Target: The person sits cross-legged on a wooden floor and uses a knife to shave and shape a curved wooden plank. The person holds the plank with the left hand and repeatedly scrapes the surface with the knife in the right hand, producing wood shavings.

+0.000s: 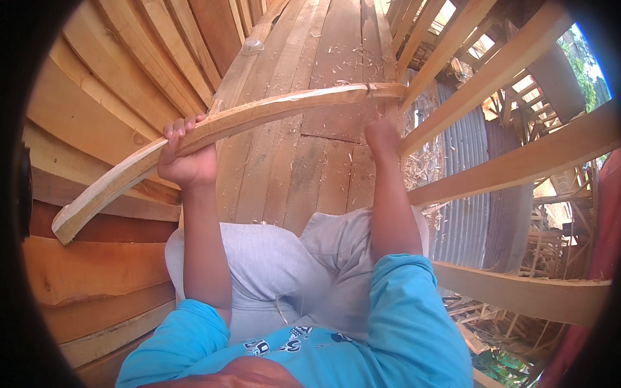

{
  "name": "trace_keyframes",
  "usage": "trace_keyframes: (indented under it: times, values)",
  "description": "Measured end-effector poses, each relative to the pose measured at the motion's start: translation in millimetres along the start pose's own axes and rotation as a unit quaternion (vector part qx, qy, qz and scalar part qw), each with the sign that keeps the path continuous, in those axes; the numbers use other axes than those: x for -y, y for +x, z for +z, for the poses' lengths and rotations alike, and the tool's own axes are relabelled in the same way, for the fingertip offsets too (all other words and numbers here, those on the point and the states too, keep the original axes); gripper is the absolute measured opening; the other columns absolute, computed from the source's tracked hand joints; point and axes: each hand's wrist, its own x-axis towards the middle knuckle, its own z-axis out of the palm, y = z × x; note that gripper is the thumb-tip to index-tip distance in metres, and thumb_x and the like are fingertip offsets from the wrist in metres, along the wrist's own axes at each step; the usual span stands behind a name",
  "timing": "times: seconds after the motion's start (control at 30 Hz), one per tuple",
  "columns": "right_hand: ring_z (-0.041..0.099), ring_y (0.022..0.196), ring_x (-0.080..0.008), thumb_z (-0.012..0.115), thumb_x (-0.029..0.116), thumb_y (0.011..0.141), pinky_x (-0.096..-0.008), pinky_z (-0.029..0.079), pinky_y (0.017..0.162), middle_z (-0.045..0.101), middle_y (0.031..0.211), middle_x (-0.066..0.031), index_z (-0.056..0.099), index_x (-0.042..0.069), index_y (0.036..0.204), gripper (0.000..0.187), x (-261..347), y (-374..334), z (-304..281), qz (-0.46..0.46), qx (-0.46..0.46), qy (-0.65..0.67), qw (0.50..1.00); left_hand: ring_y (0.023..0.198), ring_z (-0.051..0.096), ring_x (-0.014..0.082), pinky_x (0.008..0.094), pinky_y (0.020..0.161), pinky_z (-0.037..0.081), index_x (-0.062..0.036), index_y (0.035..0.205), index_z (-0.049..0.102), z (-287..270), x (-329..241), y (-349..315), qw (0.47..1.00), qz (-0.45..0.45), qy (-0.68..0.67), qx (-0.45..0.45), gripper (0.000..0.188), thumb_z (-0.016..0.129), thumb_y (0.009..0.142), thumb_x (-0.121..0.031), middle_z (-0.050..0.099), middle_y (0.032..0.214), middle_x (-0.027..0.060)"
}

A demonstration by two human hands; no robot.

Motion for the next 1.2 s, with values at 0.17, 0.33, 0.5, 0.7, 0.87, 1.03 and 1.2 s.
trace_keyframes:
  times: [0.17, 0.33, 0.5, 0.7, 0.87, 1.03, 1.2]
  values:
    - [0.059, 0.109, -0.0445, 0.036, 0.037, 0.099, -0.0495, 0.046, 0.092, 0.062, 0.109, -0.0329, 0.064, -0.009, 0.106, 0.054, 7.6, 7.5, -4.7, -0.023, 0.065, 0.123, 0.990, 0.081, 0.051, 0.0153, 0.0375, 0.098, 0.036, -0.0194, 0.074, 0.055, 14.7, 0.5, -9.5, 1.000, 0.018, 0.014, 0.006, 0.017, 0.070, 0.069, -0.012, 0.051, 0.072, -0.0039]
    - [0.061, 0.105, -0.0447, 0.040, 0.038, 0.097, -0.0479, 0.047, 0.089, 0.063, 0.105, -0.0333, 0.064, -0.010, 0.105, 0.055, 46.8, -12.1, -12.7, 0.011, 0.080, 0.196, 0.977, 0.081, 0.051, 0.0129, 0.0338, 0.095, 0.037, -0.0216, 0.075, 0.054, 37.8, -1.2, -25.3, 0.992, 0.026, 0.055, 0.107, 0.019, 0.071, 0.069, -0.015, 0.051, 0.072, -0.0062]
    - [0.065, 0.095, -0.0394, 0.042, 0.038, 0.096, -0.0458, 0.047, 0.083, 0.067, 0.096, -0.0269, 0.065, -0.008, 0.104, 0.052, 44.5, -10.4, -14.7, 0.052, 0.114, 0.261, 0.957, 0.079, 0.051, 0.0120, 0.0334, 0.092, 0.038, -0.0208, 0.075, 0.054, 40.1, -12.0, -20.7, 0.994, 0.031, 0.040, 0.095, 0.018, 0.071, 0.070, -0.015, 0.051, 0.070, -0.0073]
    - [0.065, 0.086, -0.0398, 0.038, 0.038, 0.098, -0.0467, 0.047, 0.080, 0.068, 0.089, -0.0235, 0.067, -0.003, 0.097, 0.050, 55.5, -49.1, -12.6, -0.141, 0.178, 0.316, 0.921, 0.077, 0.051, 0.0125, 0.0341, 0.090, 0.039, -0.0196, 0.073, 0.053, 17.5, -9.2, -16.3, 0.996, 0.039, 0.037, 0.065, 0.017, 0.069, 0.071, -0.014, 0.050, 0.069, -0.0062]
    - [0.063, 0.079, -0.0466, 0.031, 0.036, 0.098, -0.0521, 0.048, 0.076, 0.065, 0.078, -0.0301, 0.068, -0.004, 0.074, 0.059, 93.4, -97.1, -22.7, -0.154, 0.020, 0.172, 0.973, 0.076, 0.050, 0.0134, 0.0353, 0.090, 0.039, -0.0181, 0.072, 0.052, 13.1, -9.8, -18.9, 0.997, 0.037, 0.045, 0.047, 0.016, 0.067, 0.072, -0.013, 0.049, 0.068, -0.0050]
    - [0.065, 0.066, -0.0450, 0.034, 0.033, 0.095, -0.0530, 0.051, 0.065, 0.065, 0.070, -0.0264, 0.067, -0.003, 0.067, 0.056, 74.0, -62.5, 2.9, -0.059, -0.119, 0.118, 0.984, 0.077, 0.050, 0.0143, 0.0369, 0.091, 0.038, -0.0168, 0.072, 0.051, 9.9, 3.9, -17.6, 0.999, 0.024, 0.024, 0.010, 0.016, 0.066, 0.073, -0.013, 0.048, 0.069, -0.0037]
    - [0.066, 0.062, -0.0406, 0.036, 0.033, 0.094, -0.0504, 0.052, 0.057, 0.067, 0.069, -0.0228, 0.069, 0.001, 0.067, 0.054, 120.0, -115.0, -14.2, -0.206, -0.078, 0.056, 0.974, 0.077, 0.050, 0.0149, 0.0374, 0.092, 0.038, -0.0161, 0.071, 0.050, 8.5, -3.0, -19.9, 0.999, 0.029, 0.033, -0.012, 0.016, 0.065, 0.073, -0.012, 0.048, 0.069, -0.0029]
